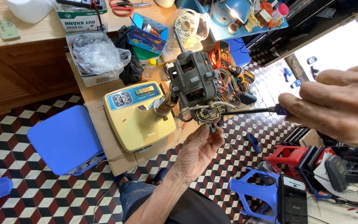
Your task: The person uses a screwdriver to adjust and tighten screws on a small electrical component, then uses a heat gun to apply heat to the same component. The person handles wires and a blue plastic cap during the process.
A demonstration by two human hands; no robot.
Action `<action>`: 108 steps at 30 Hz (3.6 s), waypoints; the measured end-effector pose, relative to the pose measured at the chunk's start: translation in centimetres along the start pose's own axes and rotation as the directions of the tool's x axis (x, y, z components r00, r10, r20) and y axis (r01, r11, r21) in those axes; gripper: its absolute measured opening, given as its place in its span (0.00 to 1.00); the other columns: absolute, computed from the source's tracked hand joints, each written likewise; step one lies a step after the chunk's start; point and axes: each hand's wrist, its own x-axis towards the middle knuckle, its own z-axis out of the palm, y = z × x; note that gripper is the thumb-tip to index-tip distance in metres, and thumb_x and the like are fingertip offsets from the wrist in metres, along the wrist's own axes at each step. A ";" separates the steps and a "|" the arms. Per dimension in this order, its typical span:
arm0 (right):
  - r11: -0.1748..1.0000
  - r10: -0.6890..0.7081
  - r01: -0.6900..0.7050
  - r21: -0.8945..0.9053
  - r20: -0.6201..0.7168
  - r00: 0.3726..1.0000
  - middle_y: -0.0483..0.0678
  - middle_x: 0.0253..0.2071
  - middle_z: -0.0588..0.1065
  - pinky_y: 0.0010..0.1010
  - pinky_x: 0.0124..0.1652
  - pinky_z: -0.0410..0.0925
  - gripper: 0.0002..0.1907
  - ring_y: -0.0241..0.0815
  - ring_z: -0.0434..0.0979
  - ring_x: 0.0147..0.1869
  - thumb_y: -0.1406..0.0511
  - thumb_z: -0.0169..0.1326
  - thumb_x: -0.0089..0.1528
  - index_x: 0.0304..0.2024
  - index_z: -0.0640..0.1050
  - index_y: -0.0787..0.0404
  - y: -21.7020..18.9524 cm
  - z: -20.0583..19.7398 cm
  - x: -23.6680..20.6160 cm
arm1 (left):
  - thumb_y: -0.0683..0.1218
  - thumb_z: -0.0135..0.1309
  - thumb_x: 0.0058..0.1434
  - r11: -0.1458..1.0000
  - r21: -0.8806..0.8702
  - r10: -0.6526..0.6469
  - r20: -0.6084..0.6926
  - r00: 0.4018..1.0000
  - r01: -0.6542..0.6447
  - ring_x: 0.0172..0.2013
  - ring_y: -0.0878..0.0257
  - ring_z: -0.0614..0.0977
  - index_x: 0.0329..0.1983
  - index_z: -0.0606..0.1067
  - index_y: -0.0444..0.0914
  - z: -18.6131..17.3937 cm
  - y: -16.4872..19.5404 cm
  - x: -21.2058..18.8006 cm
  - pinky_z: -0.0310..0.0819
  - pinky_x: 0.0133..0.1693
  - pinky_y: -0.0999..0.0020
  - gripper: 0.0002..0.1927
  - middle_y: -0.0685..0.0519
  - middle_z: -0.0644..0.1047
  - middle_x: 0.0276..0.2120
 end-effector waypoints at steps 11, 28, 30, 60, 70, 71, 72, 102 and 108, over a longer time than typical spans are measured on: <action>0.568 0.619 -0.814 -0.122 0.715 0.324 0.40 0.25 0.80 0.25 0.27 0.69 0.19 0.29 0.79 0.23 0.50 0.62 0.57 0.49 0.82 0.44 -2.6 -3.9 5.2 | 0.47 0.58 0.69 0.999 0.019 -0.049 0.024 0.999 0.048 0.50 0.62 0.79 0.58 0.76 0.35 -0.4 0.7 0.2 0.76 0.56 0.66 0.17 0.51 0.80 0.47; 0.518 0.582 -0.843 -0.146 0.783 0.222 0.43 0.31 0.85 0.24 0.34 0.79 0.20 0.36 0.87 0.34 0.48 0.62 0.54 0.43 0.86 0.49 -1.6 -1.3 4.3 | 0.46 0.60 0.68 0.990 -0.053 -0.131 0.009 0.991 0.131 0.50 0.60 0.78 0.52 0.81 0.39 -1.4 1.1 0.2 0.76 0.57 0.64 0.11 0.49 0.80 0.47; 0.646 0.603 -0.760 -0.075 0.660 0.448 0.43 0.33 0.83 0.26 0.34 0.79 0.22 0.36 0.87 0.35 0.49 0.62 0.52 0.44 0.84 0.49 -2.8 -1.6 4.3 | 0.46 0.60 0.68 0.991 -0.041 -0.131 0.010 0.991 0.131 0.50 0.60 0.79 0.52 0.81 0.38 -1.2 1.2 0.3 0.76 0.57 0.64 0.12 0.48 0.80 0.47; 0.992 0.097 -0.064 -0.109 0.338 0.936 0.46 0.25 0.76 0.37 0.24 0.73 0.22 0.41 0.81 0.26 0.57 0.58 0.57 0.51 0.79 0.57 -2.1 -1.0 3.2 | 0.47 0.61 0.68 0.985 -0.029 -0.169 0.030 0.985 0.170 0.51 0.58 0.79 0.52 0.80 0.38 -1.7 1.8 0.8 0.76 0.58 0.63 0.13 0.49 0.81 0.51; 0.542 0.539 -0.834 -0.102 0.804 0.252 0.44 0.19 0.77 0.32 0.21 0.72 0.19 0.36 0.80 0.19 0.47 0.62 0.55 0.39 0.84 0.50 0.3 -0.2 5.7 | 0.45 0.60 0.67 0.978 -0.062 -0.200 0.027 0.979 0.201 0.53 0.59 0.80 0.52 0.82 0.41 -2.5 2.1 0.6 0.75 0.59 0.64 0.11 0.50 0.81 0.50; 0.586 0.546 -0.809 -0.039 0.757 0.359 0.44 0.19 0.77 0.31 0.21 0.72 0.20 0.35 0.80 0.19 0.46 0.62 0.56 0.40 0.83 0.50 0.0 -0.3 5.6 | 0.45 0.60 0.68 0.979 -0.061 -0.194 0.040 0.980 0.196 0.53 0.58 0.80 0.52 0.81 0.41 -2.5 2.1 0.6 0.75 0.60 0.63 0.11 0.50 0.81 0.51; 0.668 0.538 -0.734 0.120 0.603 0.588 0.40 0.20 0.77 0.27 0.21 0.71 0.21 0.31 0.79 0.21 0.45 0.61 0.56 0.40 0.82 0.50 -0.9 -0.4 5.4 | 0.45 0.60 0.67 0.978 -0.062 -0.197 0.035 0.980 0.199 0.52 0.58 0.80 0.53 0.81 0.41 -2.5 2.1 0.7 0.75 0.59 0.63 0.12 0.49 0.81 0.51; 0.915 0.029 0.310 -0.259 0.806 0.591 0.57 0.44 0.76 0.42 0.44 0.78 0.26 0.51 0.80 0.46 0.68 0.56 0.58 0.58 0.68 0.69 -2.9 -3.8 5.8 | 0.44 0.61 0.65 0.980 -0.037 -0.193 0.039 0.980 0.194 0.51 0.60 0.80 0.49 0.81 0.39 -1.9 2.0 1.4 0.78 0.57 0.63 0.10 0.49 0.81 0.49; 0.861 -0.076 0.357 -0.361 0.603 0.794 0.62 0.44 0.78 0.43 0.45 0.77 0.32 0.55 0.82 0.43 0.69 0.50 0.54 0.62 0.67 0.69 -1.1 -2.7 4.3 | 0.45 0.62 0.66 0.980 -0.008 -0.198 0.094 0.976 0.200 0.51 0.59 0.80 0.49 0.82 0.40 -2.4 2.0 1.6 0.77 0.57 0.64 0.10 0.49 0.80 0.49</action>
